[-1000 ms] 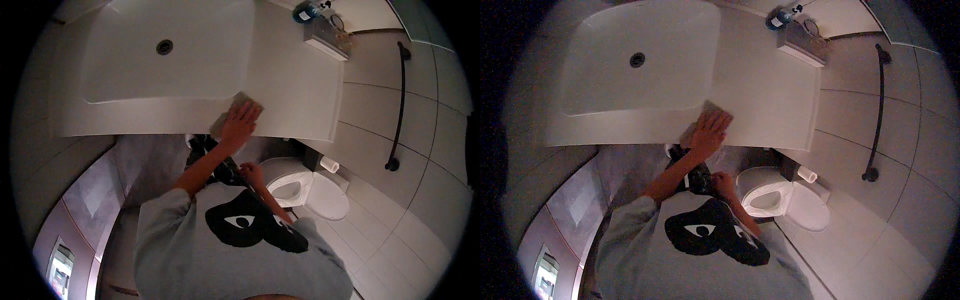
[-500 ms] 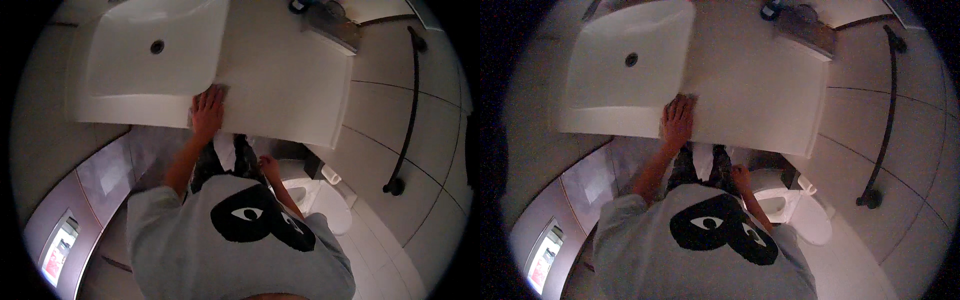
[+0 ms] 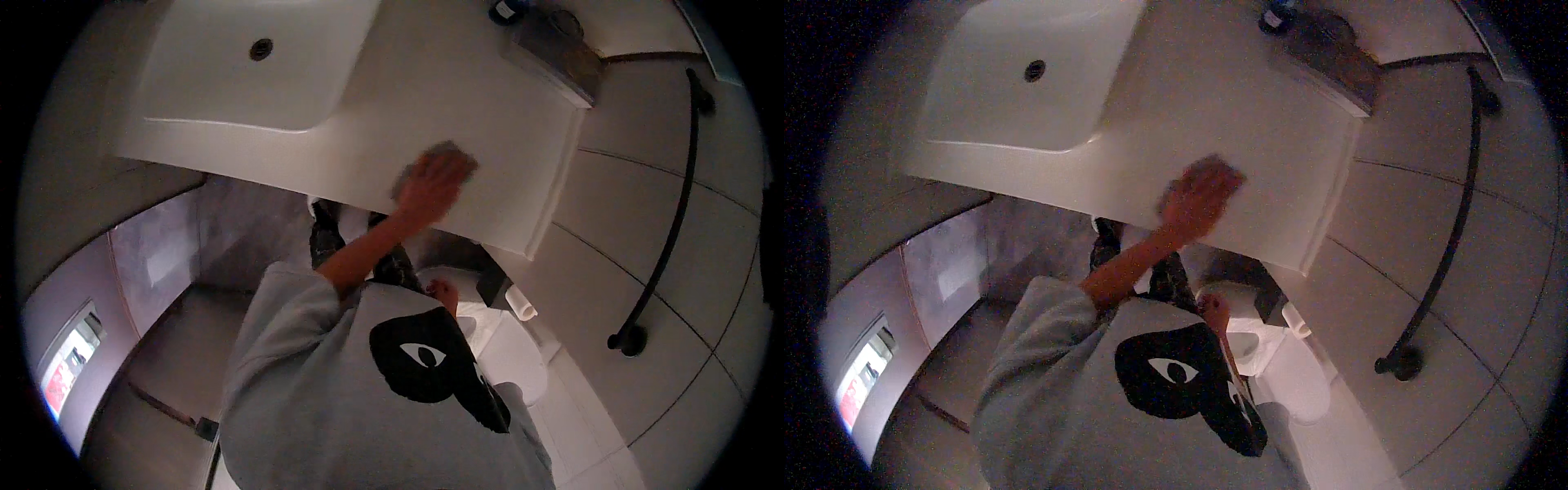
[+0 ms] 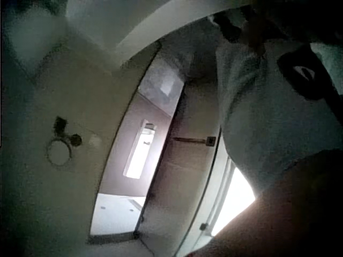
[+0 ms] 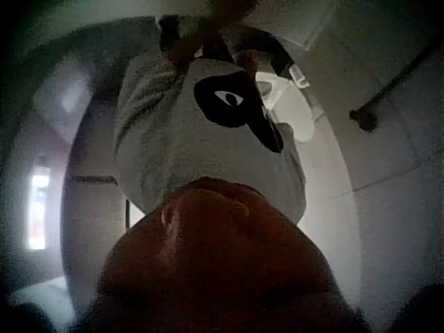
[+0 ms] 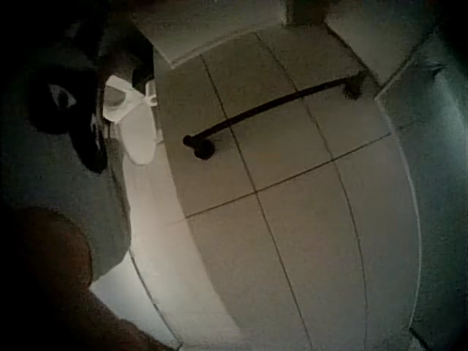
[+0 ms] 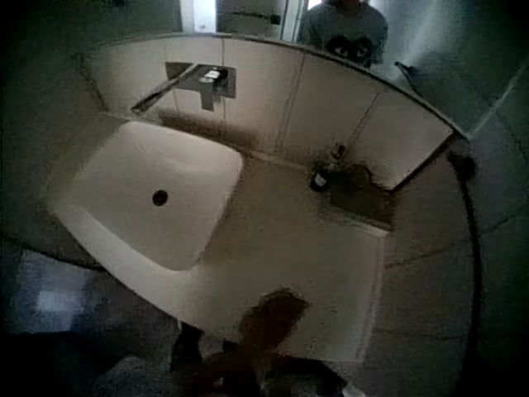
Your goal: The person wipes down the bathroom counter, mirror, wall tiles, and shower glass by hand using a cloth.
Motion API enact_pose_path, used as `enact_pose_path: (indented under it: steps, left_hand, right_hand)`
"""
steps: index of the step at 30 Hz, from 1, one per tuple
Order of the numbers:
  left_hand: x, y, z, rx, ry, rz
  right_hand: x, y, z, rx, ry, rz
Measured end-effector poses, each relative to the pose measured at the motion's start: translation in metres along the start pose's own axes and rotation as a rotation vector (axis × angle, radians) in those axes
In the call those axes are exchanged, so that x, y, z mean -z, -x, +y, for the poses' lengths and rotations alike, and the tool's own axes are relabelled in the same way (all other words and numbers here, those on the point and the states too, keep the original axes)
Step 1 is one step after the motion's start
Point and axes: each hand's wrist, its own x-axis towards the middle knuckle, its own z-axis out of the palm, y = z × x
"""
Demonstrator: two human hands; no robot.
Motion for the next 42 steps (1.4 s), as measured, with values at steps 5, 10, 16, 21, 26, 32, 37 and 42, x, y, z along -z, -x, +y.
enact_pose_path:
  steps: [5, 10, 16, 21, 26, 32, 37, 42]
  left_hand:
    - [0.058, 0.079, -0.106, 0.372, -0.275, 0.096]
    - [0.056, 0.083, -0.12, 0.689, -0.448, 0.207]
    - [0.036, 0.073, -0.065, 0.462, -0.307, 0.24]
    - [0.051, 0.094, -0.087, 0.363, -0.237, 0.139]
    - [0.083, 0.102, -0.134, 0.353, -0.135, 0.187]
    - [0.122, 0.154, -0.274, 0.431, -0.242, 0.164]
    - [0.172, 0.191, -0.431, 0.635, -0.303, 0.151]
    - [0.229, 0.207, -0.61, 0.82, -0.332, 0.183]
  right_hand:
    - [-0.003, -0.034, 0.016, 0.197, 0.391, -0.013]
    - [-0.003, -0.064, -0.006, 0.239, 0.141, -0.157]
    - [-0.015, -0.052, -0.048, 0.55, 0.508, -0.113]
    - [-0.044, -0.05, -0.086, 0.343, 0.291, -0.209]
    - [-0.06, -0.104, -0.076, 0.288, 0.283, -0.154]
    - [-0.111, -0.07, -0.135, 0.238, 0.389, -0.229]
    - [-0.156, -0.074, -0.158, 0.517, 1.17, -0.22]
    - [-0.107, -0.22, 0.034, 0.592, 1.743, 0.007]
